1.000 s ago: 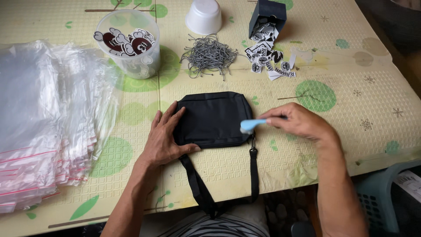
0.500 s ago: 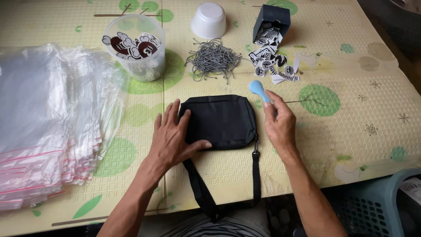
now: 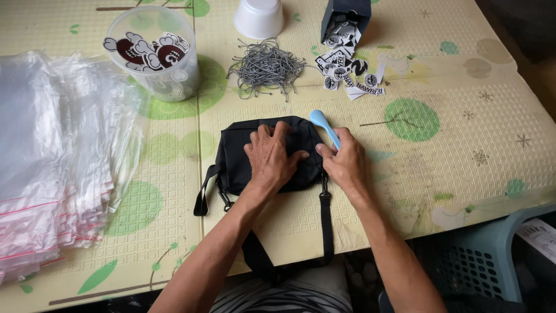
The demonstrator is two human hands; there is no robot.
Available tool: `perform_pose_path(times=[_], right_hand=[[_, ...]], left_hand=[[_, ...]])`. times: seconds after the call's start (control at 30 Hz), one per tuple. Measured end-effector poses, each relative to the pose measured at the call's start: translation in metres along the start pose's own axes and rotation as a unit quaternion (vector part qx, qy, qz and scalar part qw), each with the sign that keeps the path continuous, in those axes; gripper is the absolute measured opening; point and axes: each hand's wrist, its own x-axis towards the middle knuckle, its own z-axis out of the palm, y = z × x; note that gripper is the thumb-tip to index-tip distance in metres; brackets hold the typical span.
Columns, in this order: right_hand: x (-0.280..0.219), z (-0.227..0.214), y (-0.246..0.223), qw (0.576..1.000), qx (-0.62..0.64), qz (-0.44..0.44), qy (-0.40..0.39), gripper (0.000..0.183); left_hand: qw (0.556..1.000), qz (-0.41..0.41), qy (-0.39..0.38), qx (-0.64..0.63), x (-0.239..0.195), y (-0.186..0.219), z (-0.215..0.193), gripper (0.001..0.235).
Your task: The person uses a blue plastic spoon to smooth a sticker onto a black bag. They press the sticker firmly with the spoon and their fingers, then handle a metal chain.
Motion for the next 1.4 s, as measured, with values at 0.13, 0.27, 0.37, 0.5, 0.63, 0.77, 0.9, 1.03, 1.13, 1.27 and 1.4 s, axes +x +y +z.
perform_pose_path(times=[0.13, 0.27, 0.37, 0.5, 0.63, 0.77, 0.9, 1.03, 1.13, 1.27, 1.4], right_hand=[[-0.005, -0.009, -0.018, 1.0, -0.019, 0.007, -0.018, 0.042], [-0.013, -0.016, -0.036, 1.0, -0.012, 0.017, -0.018, 0.055], [-0.019, -0.017, -0.048, 1.0, -0.006, -0.021, 0.001, 0.062], [-0.025, -0.025, -0.051, 0.993, 0.05, -0.098, 0.045, 0.061], [-0.039, -0.039, -0.04, 0.971, 0.068, -0.205, 0.102, 0.031], [-0.047, -0.052, -0.031, 0.979, 0.032, -0.201, 0.034, 0.021], [-0.035, -0.056, -0.024, 0.986, 0.003, -0.165, -0.037, 0.022], [-0.004, -0.041, -0.013, 0.983, -0.019, -0.18, -0.024, 0.023], [0.008, -0.038, -0.015, 0.985, 0.01, -0.17, -0.028, 0.022], [-0.001, -0.072, -0.033, 0.983, -0.013, -0.132, -0.127, 0.019], [-0.006, -0.13, -0.081, 0.913, 0.016, -0.008, -0.408, 0.027]], left_hand=[[1.0, 0.018, -0.024, -0.006, -0.004, 0.006, -0.009, 0.056], [0.996, 0.074, -0.044, 0.02, -0.006, 0.008, -0.011, 0.045], [0.992, 0.1, -0.069, 0.04, -0.005, 0.009, -0.013, 0.042], [0.989, 0.077, -0.117, 0.045, -0.001, 0.01, -0.015, 0.048], [0.99, 0.051, -0.131, 0.029, 0.006, 0.004, -0.007, 0.055], [0.99, 0.036, -0.135, 0.018, 0.009, 0.002, -0.003, 0.063], [0.991, 0.02, -0.135, -0.013, 0.007, 0.008, -0.013, 0.068], [0.991, 0.023, -0.134, -0.005, 0.008, 0.004, -0.009, 0.069], [0.991, 0.015, -0.134, -0.003, 0.007, 0.003, -0.008, 0.069], [0.991, 0.017, -0.135, 0.013, 0.005, 0.006, -0.009, 0.066], [0.989, 0.018, -0.14, 0.035, 0.005, 0.006, -0.007, 0.064]])
